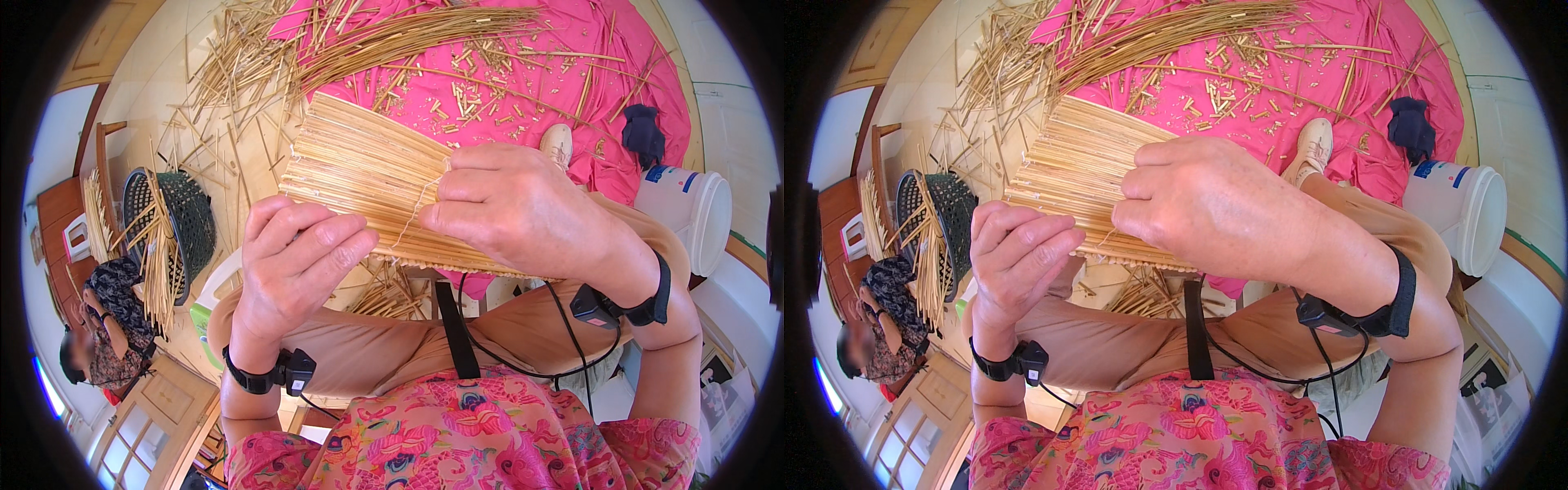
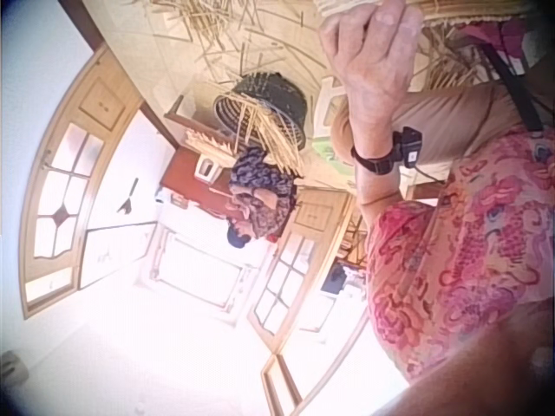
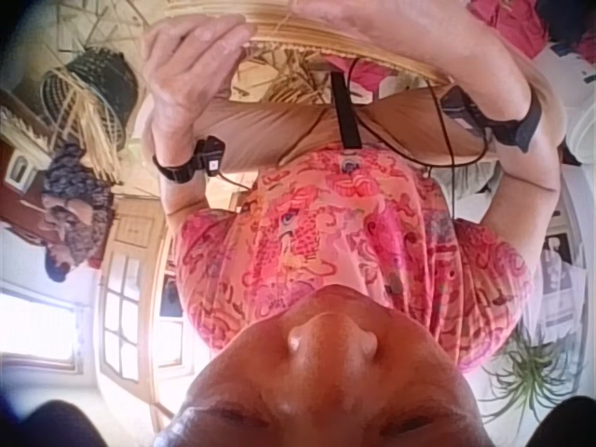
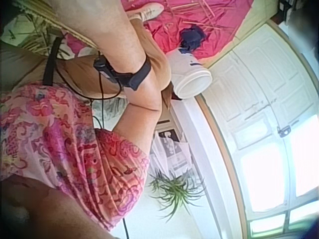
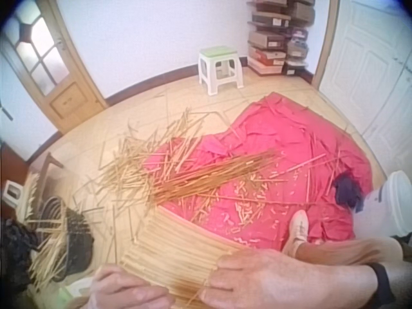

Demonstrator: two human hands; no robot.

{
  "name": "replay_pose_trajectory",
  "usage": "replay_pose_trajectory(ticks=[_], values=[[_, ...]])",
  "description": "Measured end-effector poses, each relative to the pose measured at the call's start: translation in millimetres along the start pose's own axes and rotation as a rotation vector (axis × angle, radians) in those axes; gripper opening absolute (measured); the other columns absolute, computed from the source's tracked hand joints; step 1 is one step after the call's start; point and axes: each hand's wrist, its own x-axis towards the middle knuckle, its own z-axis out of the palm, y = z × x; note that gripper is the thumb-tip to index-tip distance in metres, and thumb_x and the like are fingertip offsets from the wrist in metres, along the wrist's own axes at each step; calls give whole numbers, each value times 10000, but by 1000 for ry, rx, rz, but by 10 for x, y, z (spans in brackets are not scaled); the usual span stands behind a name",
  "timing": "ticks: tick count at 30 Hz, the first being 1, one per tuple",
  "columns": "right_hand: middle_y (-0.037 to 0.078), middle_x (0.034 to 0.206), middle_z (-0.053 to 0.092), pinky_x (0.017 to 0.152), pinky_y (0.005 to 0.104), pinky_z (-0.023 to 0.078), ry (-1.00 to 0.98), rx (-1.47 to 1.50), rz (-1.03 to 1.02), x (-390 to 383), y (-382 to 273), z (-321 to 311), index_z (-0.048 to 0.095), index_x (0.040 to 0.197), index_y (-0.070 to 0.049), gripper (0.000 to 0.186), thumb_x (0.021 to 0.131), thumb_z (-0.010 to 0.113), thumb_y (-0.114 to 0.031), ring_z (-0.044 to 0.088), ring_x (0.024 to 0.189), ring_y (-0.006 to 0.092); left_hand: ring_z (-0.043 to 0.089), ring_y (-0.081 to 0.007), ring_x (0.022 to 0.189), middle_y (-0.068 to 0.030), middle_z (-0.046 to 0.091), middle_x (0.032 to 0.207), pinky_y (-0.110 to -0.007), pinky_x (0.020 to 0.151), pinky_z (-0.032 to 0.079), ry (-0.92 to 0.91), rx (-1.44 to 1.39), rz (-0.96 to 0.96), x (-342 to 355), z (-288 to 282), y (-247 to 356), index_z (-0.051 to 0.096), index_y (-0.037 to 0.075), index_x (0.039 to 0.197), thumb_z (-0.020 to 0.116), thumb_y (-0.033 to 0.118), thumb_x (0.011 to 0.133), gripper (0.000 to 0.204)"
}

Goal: The person uses thread to sew together bundles of straw, creating a rectangular straw mat by hand.

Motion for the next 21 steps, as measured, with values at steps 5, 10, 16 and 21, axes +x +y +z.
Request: replay_pose_trajectory(ticks=[5, 10, 16, 21], values=[[49, 683, 517, 611, 344, 506, 6, 4, -1, -7, 6, 21, 549, 699, -58, 83, 689, 603, -119, 583, 727, 226, 559, -179, 817, 15, 674, 934, -337, 725, 428, 0, 1, 6, 2, 2, -2, 708, 120, 882, 700, 116, 636, 245], [50, 688, 522, 618, 342, 509, -21, -7, 5, 14, -7, -19, 551, 703, -56, 80, 689, 600, -118, 586, 735, 227, 558, -176, 816, 16, 672, 924, -332, 722, 427, 4, 11, 11, -15, 11, -3, 706, 120, 876, 697, 120, 647, 229], [52, 689, 523, 618, 339, 512, -32, -12, -1, 17, 3, -33, 553, 698, -55, 74, 689, 597, -113, 588, 734, 228, 558, -174, 814, 18, 671, 920, -331, 721, 425, 10, 12, 9, -9, 11, 5, 705, 121, 872, 698, 118, 649, 223], [58, 688, 520, 609, 348, 508, -26, -9, 1, 21, 1, -14, 549, 694, -51, 79, 693, 597, -114, 586, 728, 234, 558, -175, 814, 19, 671, 920, -332, 722, 426, 10, 7, 2, -8, 14, 3, 705, 122, 869, 704, 114, 646, 223]])
